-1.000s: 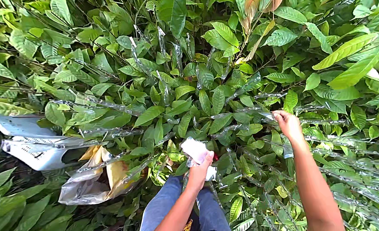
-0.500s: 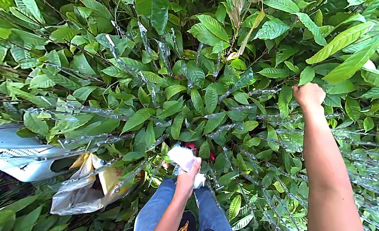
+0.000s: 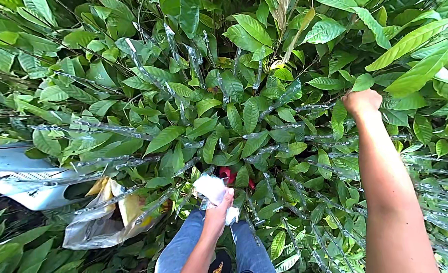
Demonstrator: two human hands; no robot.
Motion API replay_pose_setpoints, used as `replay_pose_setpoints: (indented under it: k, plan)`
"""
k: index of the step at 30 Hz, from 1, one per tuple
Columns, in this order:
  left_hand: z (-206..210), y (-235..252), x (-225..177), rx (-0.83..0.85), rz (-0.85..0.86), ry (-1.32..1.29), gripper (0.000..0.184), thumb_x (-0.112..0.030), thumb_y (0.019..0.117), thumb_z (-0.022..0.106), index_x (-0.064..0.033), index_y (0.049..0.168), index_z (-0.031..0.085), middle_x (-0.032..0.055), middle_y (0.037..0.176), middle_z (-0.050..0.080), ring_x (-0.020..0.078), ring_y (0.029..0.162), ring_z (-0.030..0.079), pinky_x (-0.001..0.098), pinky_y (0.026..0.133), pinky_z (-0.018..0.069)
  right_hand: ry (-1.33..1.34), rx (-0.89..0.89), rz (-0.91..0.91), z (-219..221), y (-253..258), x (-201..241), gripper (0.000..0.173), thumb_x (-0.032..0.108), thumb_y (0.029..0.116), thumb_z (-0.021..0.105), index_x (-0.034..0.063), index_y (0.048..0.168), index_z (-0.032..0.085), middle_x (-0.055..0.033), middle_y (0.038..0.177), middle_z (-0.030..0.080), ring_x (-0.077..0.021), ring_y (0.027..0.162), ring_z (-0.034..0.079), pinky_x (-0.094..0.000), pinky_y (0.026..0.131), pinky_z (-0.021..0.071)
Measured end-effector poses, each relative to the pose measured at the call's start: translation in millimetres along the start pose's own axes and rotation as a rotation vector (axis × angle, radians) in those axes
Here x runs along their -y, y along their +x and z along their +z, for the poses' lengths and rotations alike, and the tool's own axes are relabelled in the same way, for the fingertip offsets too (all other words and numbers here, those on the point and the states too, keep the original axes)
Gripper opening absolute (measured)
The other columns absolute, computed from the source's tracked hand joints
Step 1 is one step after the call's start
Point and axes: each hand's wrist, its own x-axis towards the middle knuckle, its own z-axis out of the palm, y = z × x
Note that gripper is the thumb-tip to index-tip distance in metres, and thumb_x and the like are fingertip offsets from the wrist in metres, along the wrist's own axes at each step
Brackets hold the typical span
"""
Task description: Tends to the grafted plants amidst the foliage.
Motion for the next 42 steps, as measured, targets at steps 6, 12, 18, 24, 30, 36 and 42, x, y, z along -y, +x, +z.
replay_pose_setpoints:
  k: [6,12,18,24,30,36,42]
  plan:
    - [-4.3,-3.5,3.1,-0.013,0.003,-0.011,0.008,-0.004,0.0932,0.058,-0.0109,0.090,0.061,-0.0073,0.066,0.059,0.0018,0.057,0.055,0.0162,0.060,0.0492,0.000,0.128,0.014,28.6,19.0,9.7,0.048,0.028,0.1008,0.059,-0.0099,0.130,0.060,-0.0381,0.137,0.054,-0.0566,0.128,0.053,-0.0764,0.096,0.0405]
    - [-8.1,-7.2,3.7,-0.023,-0.007,-0.022,0.009,-0.004,0.0938,0.057,-0.0106,0.089,0.062,-0.0068,0.066,0.059,0.0018,0.058,0.055,0.0164,0.061,0.0503,-0.137,0.278,-0.018,70.0,16.1,7.8,0.041,0.030,0.1002,0.062,-0.0070,0.116,0.068,-0.0344,0.128,0.062,-0.0547,0.122,0.058,-0.0773,0.090,0.0437]
    - [-13.7,-4.7,8.6,-0.049,-0.013,-0.029,0.008,-0.006,0.0934,0.058,-0.0112,0.090,0.062,-0.0070,0.068,0.060,0.0020,0.059,0.056,0.0168,0.061,0.0507,-0.273,0.244,-0.121,101.0,6.8,32.1,0.029,0.008,0.1004,0.056,-0.0099,0.120,0.066,-0.0319,0.131,0.062,-0.0494,0.129,0.055,-0.0682,0.106,0.0368]
    - [-25.5,0.7,18.2,0.083,0.097,-0.095,0.024,-0.025,0.1058,0.048,-0.0116,0.101,0.067,-0.0091,0.075,0.065,-0.0015,0.060,0.056,0.0133,0.061,0.0495,-0.366,0.249,-0.200,142.1,12.8,73.6,0.035,-0.001,0.1013,0.047,-0.0156,0.132,0.055,-0.0350,0.140,0.053,-0.0516,0.129,0.054,-0.0631,0.098,0.0475]
    - [-40.3,4.3,23.7,0.115,0.116,-0.100,0.033,-0.030,0.1088,0.043,-0.0101,0.109,0.070,-0.0086,0.078,0.066,-0.0012,0.064,0.057,0.0141,0.063,0.0506,-0.206,0.277,-0.143,203.0,28.9,98.8,0.042,0.008,0.1077,0.035,-0.0134,0.142,0.047,-0.0315,0.148,0.048,-0.0467,0.134,0.052,-0.0618,0.099,0.0480]
    - [-38.8,5.0,22.4,0.081,0.044,-0.096,0.026,-0.013,0.1049,0.043,-0.0081,0.104,0.069,-0.0060,0.079,0.066,0.0011,0.065,0.059,0.0157,0.064,0.0519,-0.189,0.316,-0.263,223.0,26.4,87.8,0.039,0.007,0.1027,0.053,-0.0127,0.136,0.053,-0.0304,0.151,0.044,-0.0463,0.136,0.050,-0.0596,0.101,0.0499]
    - [-15.7,2.0,-8.9,-0.030,-0.079,-0.292,0.020,-0.002,0.1021,0.045,-0.0023,0.105,0.065,-0.0018,0.072,0.064,0.0049,0.060,0.060,0.0191,0.061,0.0547,0.074,0.311,-0.249,173.8,-35.3,49.3,0.037,0.006,0.1028,0.052,-0.0082,0.137,0.056,-0.0346,0.141,0.053,-0.0534,0.127,0.055,-0.0708,0.101,0.0434]
